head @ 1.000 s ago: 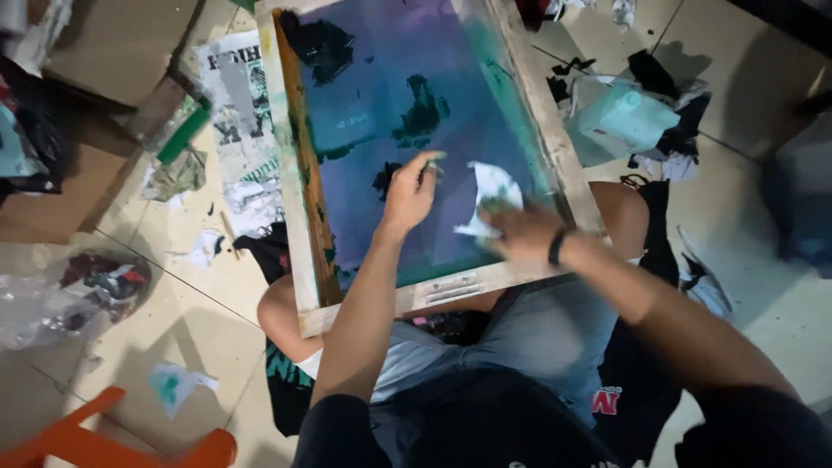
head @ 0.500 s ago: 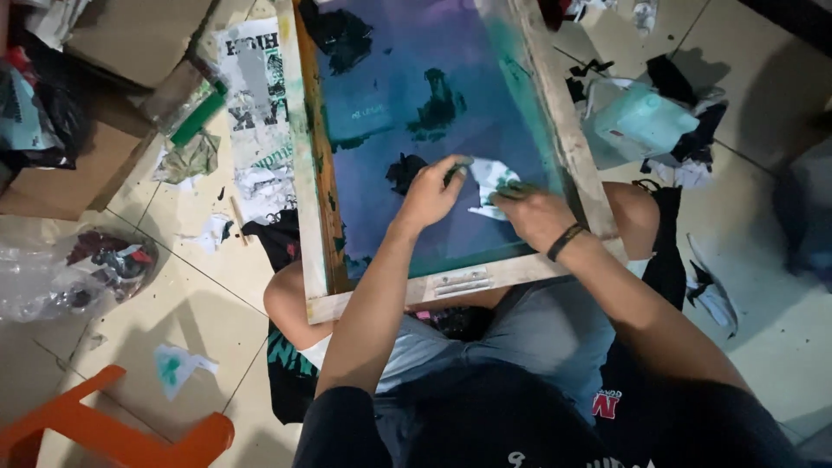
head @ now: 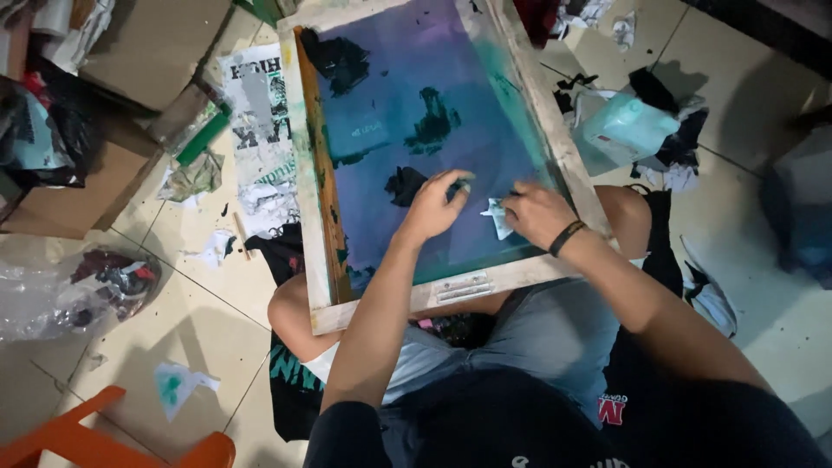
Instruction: Cleaning ink from a screen printing mesh using a cloth.
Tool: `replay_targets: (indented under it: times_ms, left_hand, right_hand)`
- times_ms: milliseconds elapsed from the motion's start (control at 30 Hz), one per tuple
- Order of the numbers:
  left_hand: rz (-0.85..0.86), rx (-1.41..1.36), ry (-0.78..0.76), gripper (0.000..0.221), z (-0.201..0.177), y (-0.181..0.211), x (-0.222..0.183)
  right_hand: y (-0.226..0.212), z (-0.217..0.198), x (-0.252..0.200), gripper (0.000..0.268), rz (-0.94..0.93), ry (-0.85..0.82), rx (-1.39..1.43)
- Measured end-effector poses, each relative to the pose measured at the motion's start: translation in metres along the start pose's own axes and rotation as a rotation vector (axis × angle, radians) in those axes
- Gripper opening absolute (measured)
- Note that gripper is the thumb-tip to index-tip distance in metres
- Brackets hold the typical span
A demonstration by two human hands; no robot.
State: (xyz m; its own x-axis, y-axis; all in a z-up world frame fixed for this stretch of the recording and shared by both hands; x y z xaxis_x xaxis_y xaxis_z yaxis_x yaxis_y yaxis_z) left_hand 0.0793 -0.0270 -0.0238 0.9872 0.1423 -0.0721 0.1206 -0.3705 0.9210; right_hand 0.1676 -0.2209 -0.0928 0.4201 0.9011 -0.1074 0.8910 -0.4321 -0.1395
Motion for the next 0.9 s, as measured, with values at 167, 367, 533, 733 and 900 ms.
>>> replay_targets:
  times_ms: [167, 367, 533, 733, 900]
  left_hand:
    - [-0.025, 0.074, -0.073, 0.032, 0.008, 0.0, 0.0]
    - [-0.034, 0.354, -0.201, 0.041, 0.021, 0.009, 0.002]
    - [-0.126, 0.479, -0.231, 0.047, 0.025, 0.005, 0.0]
    - [-0.233, 0.646, -0.235, 0.054, 0.028, -0.013, -0.002]
    - [-0.282, 0.659, -0.286, 0.059, 0.03, -0.013, 0.001]
  right_hand:
    - [-0.009, -0.038, -0.005, 0.022, -0.048, -0.125, 0.28]
    - [-0.02, -0.008, -0.007, 0.02, -0.171, -0.059, 0.241]
    - [-0.027, 0.003, -0.014, 0.023, -0.176, -0.146, 0.467]
    - [-0.04, 0.032, -0.011, 0.032, -0.017, -0.313, 0.604]
    - [-0.04, 0.0, 0.0, 0.065, -0.01, -0.464, 0.61]
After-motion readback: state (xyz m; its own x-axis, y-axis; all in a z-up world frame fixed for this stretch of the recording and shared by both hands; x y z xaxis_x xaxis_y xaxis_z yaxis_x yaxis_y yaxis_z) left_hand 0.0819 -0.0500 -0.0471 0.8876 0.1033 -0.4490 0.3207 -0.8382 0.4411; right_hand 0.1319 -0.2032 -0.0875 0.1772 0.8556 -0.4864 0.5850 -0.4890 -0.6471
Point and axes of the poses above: each hand's wrist, its own x-axis towards the middle knuckle, its own z-axis out of the palm, y = z × x, the point moved 5 cm from there along x, towards the middle knuckle, and after that the axes turned 5 degrees about -x, right-handed, at the moved point
